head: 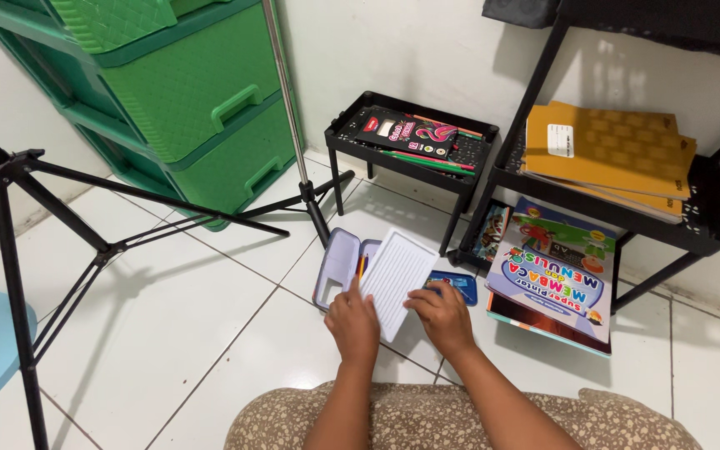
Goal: The person organizes colored pencils and paper by picking up loose pencils from a tray and placing them into a pencil case, then adjusting a stack of papers and a box of colored pencils on the floor.
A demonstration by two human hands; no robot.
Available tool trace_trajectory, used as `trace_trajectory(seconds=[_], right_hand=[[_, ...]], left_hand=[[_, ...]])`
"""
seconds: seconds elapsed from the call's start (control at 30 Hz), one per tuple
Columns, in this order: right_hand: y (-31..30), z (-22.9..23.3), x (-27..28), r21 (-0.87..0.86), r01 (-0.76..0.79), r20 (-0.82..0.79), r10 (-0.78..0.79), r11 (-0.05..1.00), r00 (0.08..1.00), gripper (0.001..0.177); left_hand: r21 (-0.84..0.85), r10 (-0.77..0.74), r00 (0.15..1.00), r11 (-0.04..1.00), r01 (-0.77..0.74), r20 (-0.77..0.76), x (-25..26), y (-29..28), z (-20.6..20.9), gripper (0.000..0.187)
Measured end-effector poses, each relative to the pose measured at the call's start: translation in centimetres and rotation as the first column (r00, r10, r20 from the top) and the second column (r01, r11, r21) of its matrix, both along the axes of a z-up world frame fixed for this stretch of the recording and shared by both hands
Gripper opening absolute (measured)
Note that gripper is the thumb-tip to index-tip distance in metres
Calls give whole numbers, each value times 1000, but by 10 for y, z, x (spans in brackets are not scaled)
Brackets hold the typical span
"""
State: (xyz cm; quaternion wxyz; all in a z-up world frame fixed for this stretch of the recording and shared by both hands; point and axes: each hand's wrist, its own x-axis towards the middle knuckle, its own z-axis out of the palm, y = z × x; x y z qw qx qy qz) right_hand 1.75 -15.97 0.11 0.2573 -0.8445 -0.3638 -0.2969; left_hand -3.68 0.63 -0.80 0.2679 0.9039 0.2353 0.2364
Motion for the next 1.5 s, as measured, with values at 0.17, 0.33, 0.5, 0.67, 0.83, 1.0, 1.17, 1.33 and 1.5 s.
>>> trace_trajectory(seconds=[0.17,0.33,0.5,0.67,0.83,1.0,1.17,1.33,1.5], right_hand=[[5,-11,0,93,26,-102,-17,995,995,21],[25,-38,1,347,137,-630,123,928,766,39],[29,-56,3,253,225,-726,31,941,687,49],[20,-89,10,153,379,-741,-148,913,655,53],[5,-123,31,118,483,-675,-287,868,680,53],[-10,-141,43,103,555,-689,-344,826,639,53],[-19,-153,51,26,555,-709,-376,832,596,59],[-20,-156,52,-17,516,-690,-384,856,614,63],[-12,-118,37,-214,406,-647,-440,888,623,58]], left_hand=[[-323,23,1000,946,-25,-9,9,4,-22,35],[-444,71,992,896,-19,102,18,3,-49,36],[-403,13,1000,915,-12,1,23,4,-59,43],[-353,-110,988,933,65,-109,22,1,-65,46],[-455,-187,982,873,177,23,26,-9,-90,47],[-338,-409,905,841,423,117,33,-14,-120,39],[-380,-518,854,782,494,46,28,-20,-120,51],[-376,-573,820,757,535,13,21,-19,-104,49],[-139,-445,895,885,444,27,25,-15,-108,40]])
